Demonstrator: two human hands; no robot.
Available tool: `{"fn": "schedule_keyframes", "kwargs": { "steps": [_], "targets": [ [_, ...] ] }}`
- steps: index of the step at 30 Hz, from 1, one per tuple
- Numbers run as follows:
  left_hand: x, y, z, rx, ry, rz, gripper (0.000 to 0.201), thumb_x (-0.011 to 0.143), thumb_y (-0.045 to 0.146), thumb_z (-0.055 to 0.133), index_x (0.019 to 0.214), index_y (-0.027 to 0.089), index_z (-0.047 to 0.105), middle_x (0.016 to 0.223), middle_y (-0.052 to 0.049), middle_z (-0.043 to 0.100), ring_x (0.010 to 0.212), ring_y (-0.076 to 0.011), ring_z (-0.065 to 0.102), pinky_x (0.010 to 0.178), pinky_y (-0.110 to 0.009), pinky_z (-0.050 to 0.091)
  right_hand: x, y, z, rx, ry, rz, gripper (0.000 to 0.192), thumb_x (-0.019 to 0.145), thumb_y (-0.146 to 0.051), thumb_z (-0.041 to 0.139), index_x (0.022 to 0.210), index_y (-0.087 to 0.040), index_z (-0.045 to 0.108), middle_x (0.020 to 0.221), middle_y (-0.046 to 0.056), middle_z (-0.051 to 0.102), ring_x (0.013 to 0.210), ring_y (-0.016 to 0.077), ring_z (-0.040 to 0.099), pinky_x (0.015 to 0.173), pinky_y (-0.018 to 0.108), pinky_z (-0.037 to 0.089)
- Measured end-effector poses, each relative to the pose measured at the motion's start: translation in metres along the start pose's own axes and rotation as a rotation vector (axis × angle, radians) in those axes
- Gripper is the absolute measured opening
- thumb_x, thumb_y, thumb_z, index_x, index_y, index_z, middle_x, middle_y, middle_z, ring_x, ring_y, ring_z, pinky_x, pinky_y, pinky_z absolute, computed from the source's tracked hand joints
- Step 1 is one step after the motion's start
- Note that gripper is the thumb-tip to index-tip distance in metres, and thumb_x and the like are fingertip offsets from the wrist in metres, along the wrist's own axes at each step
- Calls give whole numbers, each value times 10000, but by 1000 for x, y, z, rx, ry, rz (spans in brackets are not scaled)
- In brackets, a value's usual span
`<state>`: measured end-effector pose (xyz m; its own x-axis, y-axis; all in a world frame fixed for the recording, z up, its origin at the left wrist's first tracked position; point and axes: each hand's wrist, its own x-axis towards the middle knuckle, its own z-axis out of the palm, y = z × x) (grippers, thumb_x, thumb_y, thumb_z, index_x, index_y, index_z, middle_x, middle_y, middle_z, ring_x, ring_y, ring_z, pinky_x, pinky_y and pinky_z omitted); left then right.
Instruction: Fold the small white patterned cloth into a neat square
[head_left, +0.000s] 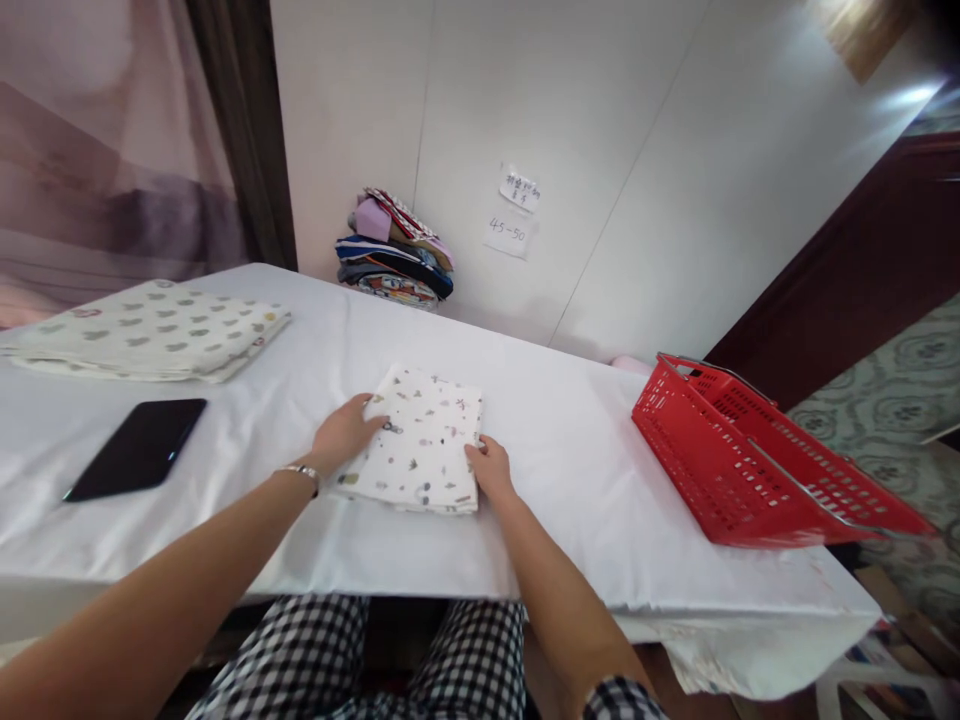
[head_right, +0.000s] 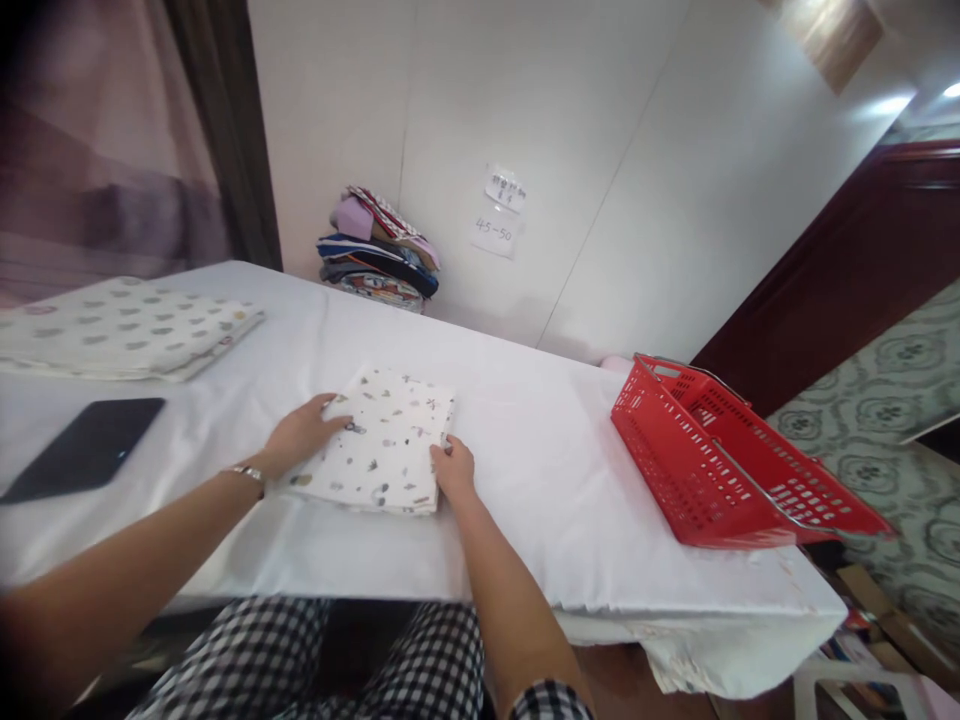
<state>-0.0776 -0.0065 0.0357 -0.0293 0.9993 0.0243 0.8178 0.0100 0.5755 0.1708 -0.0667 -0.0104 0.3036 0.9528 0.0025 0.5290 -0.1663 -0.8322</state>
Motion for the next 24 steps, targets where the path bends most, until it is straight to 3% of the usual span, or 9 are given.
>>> {"fn": "schedule_keyframes", "kwargs": {
  "steps": [4,7,11,14,17,24],
  "targets": [
    [14,-12,-3,59,-89,-111,562,808,486,500,1264,157,480,1173,-154,611,1043,-320,583,831,-410,474,17,-11,15,-14,32,55,462,735,-372,600,1159,-188,590,784,3,654,745,156,595,700,243,436],
    [7,-19,1,96,-47,-48,538,838,469,450,1262,139,478,1229,-166,564,1073,-312,562,860,-405,464,17,-6,14,99,43,22,456,712,-409,617,1102,-172,618,772,15,656,733,162,592,690,250,440],
    [-11,-22,7,196,132,222,445,853,361,443,1230,132,507,1292,-162,502,1145,-318,499,930,-448,420,5,7,7,251,44,-13,309,742,-425,538,880,-177,661,740,18,654,696,155,581,638,247,444],
    [-30,-13,15,166,187,505,325,853,325,463,1103,161,591,1219,-125,558,1123,-285,510,950,-441,410,-8,13,6,312,49,-11,234,726,-384,508,758,-186,630,717,7,640,658,144,565,597,239,440],
    [-55,6,27,48,122,711,270,874,348,461,988,175,634,1080,-96,618,1008,-239,560,892,-406,447,-20,13,6,381,49,-4,214,706,-375,494,712,-188,598,664,-8,609,589,130,538,548,234,429],
    [-93,42,54,-38,-85,879,192,851,328,547,934,196,660,944,-58,634,892,-201,559,805,-360,443,-51,12,1,498,16,7,215,687,-397,517,700,-189,571,547,-44,528,481,106,465,466,223,383]
  ]
}}
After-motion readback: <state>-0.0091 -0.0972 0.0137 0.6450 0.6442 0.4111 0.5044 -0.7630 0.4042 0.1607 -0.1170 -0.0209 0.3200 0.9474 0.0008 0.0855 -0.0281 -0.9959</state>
